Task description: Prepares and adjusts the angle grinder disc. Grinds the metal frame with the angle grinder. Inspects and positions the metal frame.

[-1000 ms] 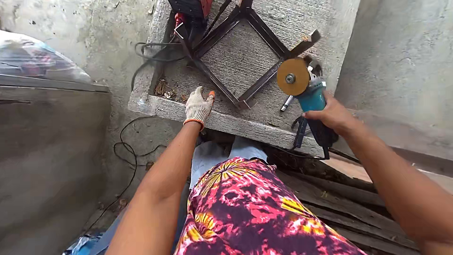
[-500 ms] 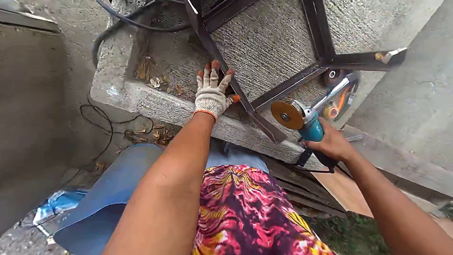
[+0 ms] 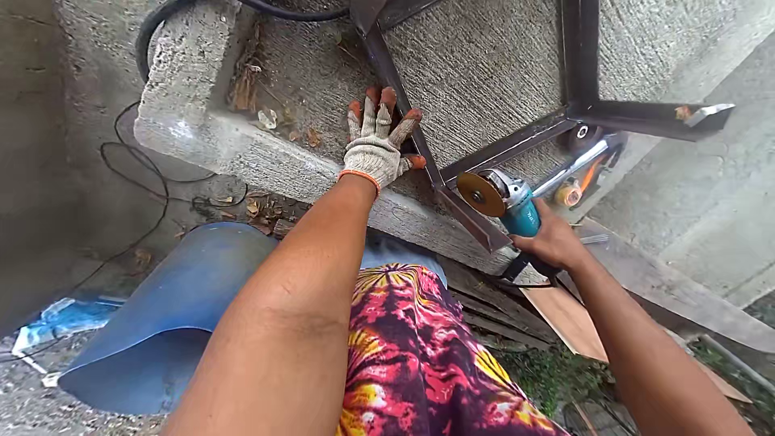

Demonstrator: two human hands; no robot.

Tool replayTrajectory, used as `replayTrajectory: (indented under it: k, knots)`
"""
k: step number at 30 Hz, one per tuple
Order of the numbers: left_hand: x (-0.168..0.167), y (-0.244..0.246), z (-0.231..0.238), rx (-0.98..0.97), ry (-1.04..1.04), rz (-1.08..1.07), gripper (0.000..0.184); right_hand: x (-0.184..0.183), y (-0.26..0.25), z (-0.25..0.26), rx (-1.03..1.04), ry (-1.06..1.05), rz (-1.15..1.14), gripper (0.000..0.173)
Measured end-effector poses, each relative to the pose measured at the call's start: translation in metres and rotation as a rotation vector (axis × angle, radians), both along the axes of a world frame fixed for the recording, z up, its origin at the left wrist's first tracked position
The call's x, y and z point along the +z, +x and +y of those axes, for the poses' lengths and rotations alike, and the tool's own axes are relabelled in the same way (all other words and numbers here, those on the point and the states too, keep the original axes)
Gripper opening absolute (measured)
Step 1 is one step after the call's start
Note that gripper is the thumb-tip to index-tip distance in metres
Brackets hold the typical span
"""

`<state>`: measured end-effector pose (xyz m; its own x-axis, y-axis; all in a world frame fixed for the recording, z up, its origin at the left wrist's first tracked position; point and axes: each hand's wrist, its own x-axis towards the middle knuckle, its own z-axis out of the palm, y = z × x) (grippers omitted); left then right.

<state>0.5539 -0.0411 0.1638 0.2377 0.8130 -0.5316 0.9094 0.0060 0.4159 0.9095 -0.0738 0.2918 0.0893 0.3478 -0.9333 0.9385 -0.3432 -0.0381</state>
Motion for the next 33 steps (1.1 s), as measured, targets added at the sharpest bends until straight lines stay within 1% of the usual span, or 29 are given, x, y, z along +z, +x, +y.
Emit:
replayTrajectory:
  k: [12, 22, 33]
  knots:
    - [-0.0025, -0.0003, -0.0005, -0.014, 0.008, 0.011, 0.094, -0.0074, -0.0076, 0.0049, 0.053, -0.009, 0.021, 0.100]
    - [-0.0024, -0.0005, 0.0018, -0.025, -0.039, 0.012, 0.094, -0.0092, -0.0101, 0.0066, 0.074, 0.019, 0.029, 0.097]
    - [-0.0029, -0.0011, 0.0012, -0.013, -0.024, -0.011, 0.095, -0.0110, -0.0084, 0.0041, 0.104, 0.025, 0.030, 0.096]
